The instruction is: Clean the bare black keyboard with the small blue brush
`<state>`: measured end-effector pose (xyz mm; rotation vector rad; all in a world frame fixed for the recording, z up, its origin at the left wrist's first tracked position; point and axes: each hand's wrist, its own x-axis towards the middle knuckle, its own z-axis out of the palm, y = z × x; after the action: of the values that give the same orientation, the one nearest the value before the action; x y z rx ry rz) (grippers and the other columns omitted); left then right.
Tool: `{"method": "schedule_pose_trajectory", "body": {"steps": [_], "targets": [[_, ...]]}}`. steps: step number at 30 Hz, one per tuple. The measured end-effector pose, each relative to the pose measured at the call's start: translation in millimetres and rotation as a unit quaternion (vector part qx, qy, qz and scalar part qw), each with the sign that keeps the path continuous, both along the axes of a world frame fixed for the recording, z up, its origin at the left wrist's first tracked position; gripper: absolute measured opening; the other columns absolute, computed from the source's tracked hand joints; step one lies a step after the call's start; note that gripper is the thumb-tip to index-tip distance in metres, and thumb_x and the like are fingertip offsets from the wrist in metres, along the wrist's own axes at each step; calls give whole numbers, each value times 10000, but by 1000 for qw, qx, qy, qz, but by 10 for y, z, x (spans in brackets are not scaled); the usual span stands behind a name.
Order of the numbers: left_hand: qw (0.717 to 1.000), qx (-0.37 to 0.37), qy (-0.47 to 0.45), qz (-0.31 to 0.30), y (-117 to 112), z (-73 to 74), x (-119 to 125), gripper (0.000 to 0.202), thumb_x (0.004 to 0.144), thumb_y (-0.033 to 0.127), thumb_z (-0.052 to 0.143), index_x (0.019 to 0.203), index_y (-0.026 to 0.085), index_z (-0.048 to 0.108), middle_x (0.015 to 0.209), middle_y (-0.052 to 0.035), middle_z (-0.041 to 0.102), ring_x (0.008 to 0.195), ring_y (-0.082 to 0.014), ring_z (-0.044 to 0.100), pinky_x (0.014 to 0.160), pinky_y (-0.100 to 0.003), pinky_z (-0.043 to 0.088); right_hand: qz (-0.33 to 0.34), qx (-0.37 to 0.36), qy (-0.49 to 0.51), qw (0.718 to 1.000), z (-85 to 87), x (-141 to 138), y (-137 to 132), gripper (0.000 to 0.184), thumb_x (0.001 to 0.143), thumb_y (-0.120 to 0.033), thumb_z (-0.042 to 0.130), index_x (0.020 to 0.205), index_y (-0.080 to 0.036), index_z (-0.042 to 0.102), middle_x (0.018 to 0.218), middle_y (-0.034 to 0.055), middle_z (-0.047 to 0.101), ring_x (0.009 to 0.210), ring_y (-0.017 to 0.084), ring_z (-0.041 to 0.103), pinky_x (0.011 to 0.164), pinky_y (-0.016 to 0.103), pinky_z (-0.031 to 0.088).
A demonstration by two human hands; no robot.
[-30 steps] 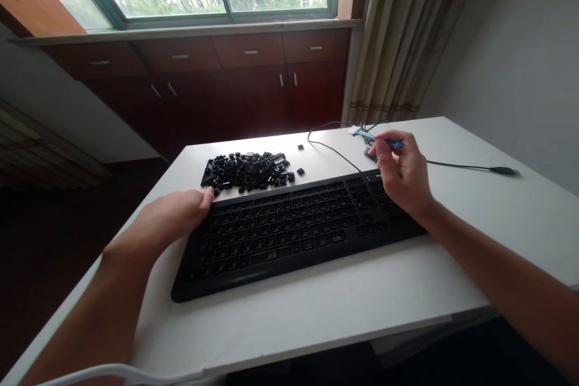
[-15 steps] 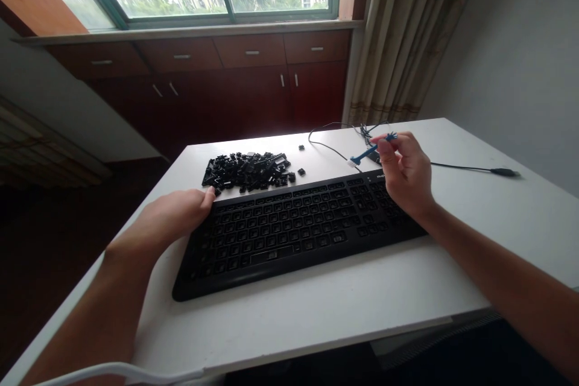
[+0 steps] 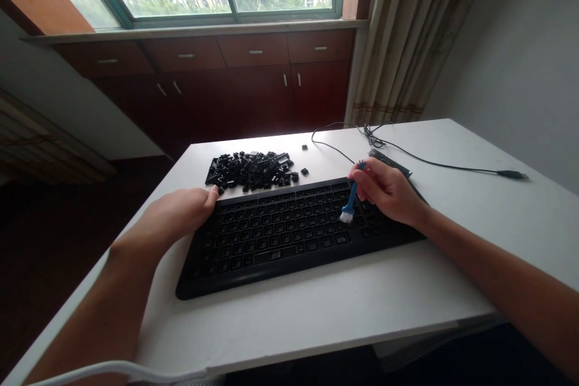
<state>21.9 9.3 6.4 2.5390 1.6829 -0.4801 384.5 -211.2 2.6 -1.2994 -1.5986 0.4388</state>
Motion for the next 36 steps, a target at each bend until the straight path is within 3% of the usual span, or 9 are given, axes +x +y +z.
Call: {"method": "schedule_pose_trajectory", "body": {"steps": [4,7,15,19,22,25,28,30,36], "targets": [[1000,9,-15,4,-51,10,6,754,1014,559,162,1071,81,742,1209,-244,715,1120,-383,660,978,-443,462,-108,145,-148,972,48,13,-13,102,1001,-277,607,1081,-254,667,837,6,702,690,140,652,615,282,513],[1000,7,-9,8,-69,22,15,761,1014,561,151,1082,86,741,1204,-238,719,1117,-376,662,979,-443,463,-151,201,-146,957,89,27,-30,141,1008,-248,588,1116,-273,675,915,24,726,758,154,688,637,290,530],[1000,26,-15,-6,-25,-34,-25,803,995,593,99,992,158,773,1127,-203,750,1101,-374,683,897,-425,497,-145,123,-1,982,67,-7,-40,255,1061,-381,505,986,-222,690,700,-5,645,573,101,562,538,254,447],[999,35,-26,-15,16,-91,-65,785,994,588,126,974,153,779,1096,-207,755,1057,-385,694,893,-442,492,-70,16,107,992,69,-13,-9,327,1049,-469,506,941,-216,682,630,-29,608,497,81,507,463,223,404],[999,40,-27,-13,20,-101,-69,786,994,584,132,963,144,782,1072,-216,756,1021,-388,702,874,-446,495,-18,-59,116,991,54,-21,17,348,1026,-500,536,932,-206,697,655,-18,654,484,86,521,444,226,421],[999,39,-22,-15,-4,-84,-51,794,997,580,119,969,140,780,1077,-218,755,1040,-393,699,874,-448,500,-80,-5,18,997,41,-27,16,252,1002,-426,610,1021,-209,738,761,1,738,535,92,567,510,238,472],[999,42,-17,-12,-37,-58,-23,794,1000,564,111,993,137,781,1112,-219,751,1081,-394,692,907,-446,497,-155,121,-105,975,67,-8,-10,170,995,-296,638,1102,-229,751,911,16,784,641,101,637,609,249,510],[999,41,-13,-8,-54,-44,-6,794,1002,553,108,1001,136,784,1128,-221,748,1099,-392,688,927,-445,495,-180,166,-132,961,95,12,-24,183,998,-262,630,1136,-243,750,953,18,784,670,105,650,624,254,515],[999,37,-8,1,-85,-11,31,789,1003,548,112,1027,128,779,1142,-214,747,1111,-395,686,945,-448,498,-186,102,-32,977,111,1,-21,249,1021,-392,587,1109,-240,765,827,17,729,590,98,571,542,250,470]]}}
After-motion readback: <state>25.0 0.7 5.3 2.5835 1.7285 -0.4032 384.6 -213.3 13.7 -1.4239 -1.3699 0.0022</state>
